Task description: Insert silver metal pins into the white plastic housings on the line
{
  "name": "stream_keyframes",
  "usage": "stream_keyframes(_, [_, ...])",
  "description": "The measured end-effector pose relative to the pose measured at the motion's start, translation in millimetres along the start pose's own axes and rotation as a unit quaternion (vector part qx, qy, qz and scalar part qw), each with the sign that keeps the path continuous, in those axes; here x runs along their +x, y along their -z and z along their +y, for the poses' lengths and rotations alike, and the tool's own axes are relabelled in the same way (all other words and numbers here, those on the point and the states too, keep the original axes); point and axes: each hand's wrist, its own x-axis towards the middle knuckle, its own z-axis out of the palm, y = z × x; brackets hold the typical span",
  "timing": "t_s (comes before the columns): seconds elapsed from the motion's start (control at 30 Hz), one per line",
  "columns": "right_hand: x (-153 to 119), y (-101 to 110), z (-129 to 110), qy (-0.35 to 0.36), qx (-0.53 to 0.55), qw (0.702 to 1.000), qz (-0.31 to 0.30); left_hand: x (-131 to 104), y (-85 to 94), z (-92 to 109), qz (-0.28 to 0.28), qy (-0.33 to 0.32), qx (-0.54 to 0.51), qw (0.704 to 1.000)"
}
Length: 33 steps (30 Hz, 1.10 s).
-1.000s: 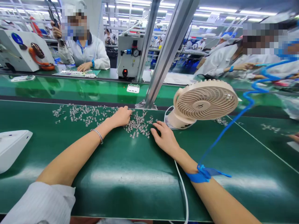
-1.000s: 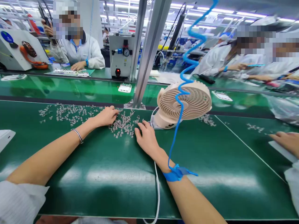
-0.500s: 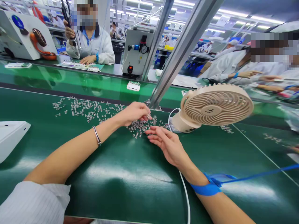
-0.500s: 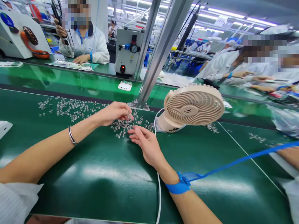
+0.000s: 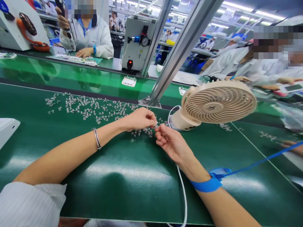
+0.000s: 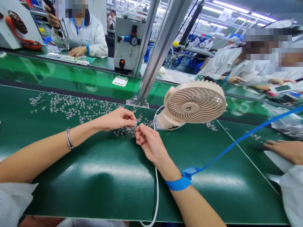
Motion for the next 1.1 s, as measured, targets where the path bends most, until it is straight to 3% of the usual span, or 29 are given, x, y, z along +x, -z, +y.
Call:
stream_keyframes(0.3, [-3.4, 2.8, -8.3, 0.003, -0.08, 0.996, -0.033, -3.3, 2.4, -0.6, -0.056, -0.007, 0.056, 0.997])
stream_keyframes(0.43, [-6.7, 2.9, -0.7, 0.07, -0.22, 0.971, -0.06, -2.0, 20.3, -3.6, -0.011, 0.004, 0.168, 0.986])
stream_keyframes(0.5, [-10.1, 1.5, 5.8, 0.183, -0.352, 0.916, -0.064, -0.8, 29.7, -9.4, 0.044, 0.02, 0.237, 0.97])
stream_keyframes(0.63, [-14.1, 0.4, 16.9, 0.411, -0.526, 0.737, -0.107, 0.8, 37.4, -32.1, 0.095, 0.073, 0.343, 0.932])
stream_keyframes(0.7, [-11.2, 3.5, 19.4, 0.454, -0.539, 0.703, -0.099, 0.8, 35.5, -44.4, 0.079, 0.103, 0.374, 0.918])
stream_keyframes(0.83, [2.1, 15.0, 20.3, 0.443, -0.559, 0.701, -0.011, 0.6, 28.7, -57.1, 0.027, 0.126, 0.408, 0.904])
stream_keyframes(0.97, [12.0, 22.0, 22.6, 0.374, -0.619, 0.689, -0.052, 2.2, 24.4, -56.1, -0.019, 0.101, 0.425, 0.899])
stream_keyframes(1.1, [14.0, 22.4, 23.7, 0.309, -0.657, 0.686, -0.041, 3.8, 27.1, -54.4, -0.008, 0.116, 0.425, 0.898])
